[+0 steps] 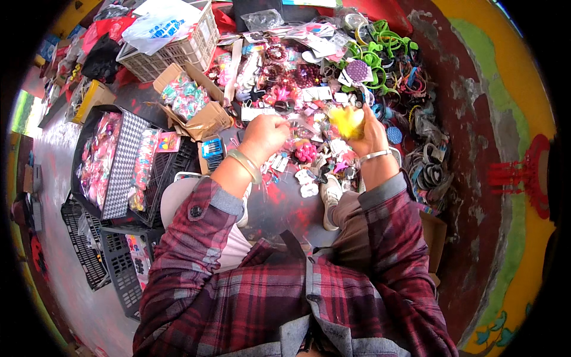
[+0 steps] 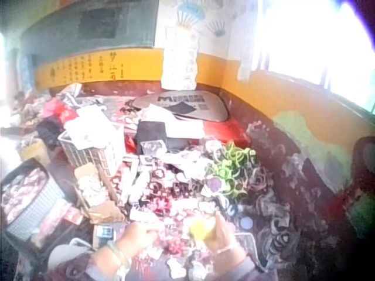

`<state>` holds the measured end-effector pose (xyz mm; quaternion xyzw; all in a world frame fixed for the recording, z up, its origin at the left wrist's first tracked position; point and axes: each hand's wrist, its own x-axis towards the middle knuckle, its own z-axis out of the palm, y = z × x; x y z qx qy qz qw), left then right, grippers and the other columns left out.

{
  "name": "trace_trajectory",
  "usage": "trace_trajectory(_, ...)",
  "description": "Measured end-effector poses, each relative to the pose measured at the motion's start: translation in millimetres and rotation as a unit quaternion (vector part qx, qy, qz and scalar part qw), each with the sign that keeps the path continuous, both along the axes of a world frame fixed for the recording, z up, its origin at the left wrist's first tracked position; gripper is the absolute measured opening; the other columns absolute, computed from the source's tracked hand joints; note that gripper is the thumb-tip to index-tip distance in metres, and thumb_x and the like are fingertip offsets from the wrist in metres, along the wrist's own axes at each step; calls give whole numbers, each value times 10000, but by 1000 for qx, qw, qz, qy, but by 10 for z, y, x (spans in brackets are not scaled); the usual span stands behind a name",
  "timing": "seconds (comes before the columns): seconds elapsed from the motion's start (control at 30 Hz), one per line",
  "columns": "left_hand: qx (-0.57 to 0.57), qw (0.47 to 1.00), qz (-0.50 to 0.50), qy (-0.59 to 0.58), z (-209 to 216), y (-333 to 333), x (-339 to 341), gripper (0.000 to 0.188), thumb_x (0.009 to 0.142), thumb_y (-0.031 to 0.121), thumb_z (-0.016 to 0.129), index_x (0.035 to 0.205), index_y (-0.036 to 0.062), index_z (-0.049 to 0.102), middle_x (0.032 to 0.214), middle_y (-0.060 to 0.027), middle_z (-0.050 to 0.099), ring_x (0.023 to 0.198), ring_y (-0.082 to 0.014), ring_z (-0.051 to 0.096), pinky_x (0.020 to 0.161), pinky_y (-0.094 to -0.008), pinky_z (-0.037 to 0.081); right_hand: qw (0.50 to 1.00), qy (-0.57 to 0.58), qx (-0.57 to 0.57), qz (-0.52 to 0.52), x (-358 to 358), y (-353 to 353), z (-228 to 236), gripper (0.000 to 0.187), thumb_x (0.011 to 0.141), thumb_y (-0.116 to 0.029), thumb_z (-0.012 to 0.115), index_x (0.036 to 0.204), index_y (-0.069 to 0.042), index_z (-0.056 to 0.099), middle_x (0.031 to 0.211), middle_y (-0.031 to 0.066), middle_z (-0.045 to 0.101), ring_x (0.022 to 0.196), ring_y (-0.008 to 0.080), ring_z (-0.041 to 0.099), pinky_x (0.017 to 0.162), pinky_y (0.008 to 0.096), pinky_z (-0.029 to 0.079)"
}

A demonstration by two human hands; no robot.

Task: The person sits on the floor and packs small hair accessories into clear plastic bags. They handle purple and yellow fluffy hair ties, placing them into bags and then into a cardboard box.

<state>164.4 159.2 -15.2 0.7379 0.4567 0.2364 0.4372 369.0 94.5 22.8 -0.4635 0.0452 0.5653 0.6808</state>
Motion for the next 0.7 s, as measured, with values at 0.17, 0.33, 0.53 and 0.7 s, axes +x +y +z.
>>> trace_trajectory(0.17,-41,999,-18,23,49,18,40,224,699,175,541,823,53,682,710,-159,637,683,-283,629,654,-354,482,983,0,59,173,49,-47,-122,278,871,-171,554,1108,-35,503,1080,143,567,912,314,599,603,261,546)
trace_trajectory(0.33,8,999,-9,31,13,23,40,204,694,172,555,800,53,683,701,-155,636,680,-292,627,647,-361,481,966,-104,203,119,-78,-55,57,274,806,0,581,1075,-39,547,1040,94,605,894,187,599,763,287,488)
trace_trajectory(0.53,57,995,-23,79,-10,42,32,173,687,150,552,749,47,676,703,-169,624,679,-323,615,639,-370,479,797,-472,318,201,-123,-154,141,220,737,101,594,897,-31,666,950,64,628,870,149,589,749,245,477)
trace_trajectory(0.7,37,997,-6,73,71,-36,97,205,700,143,537,827,35,656,738,-200,609,708,-345,610,665,-407,474,580,-756,230,198,-261,-160,63,261,653,83,596,838,-83,676,905,89,621,830,230,611,760,289,486)
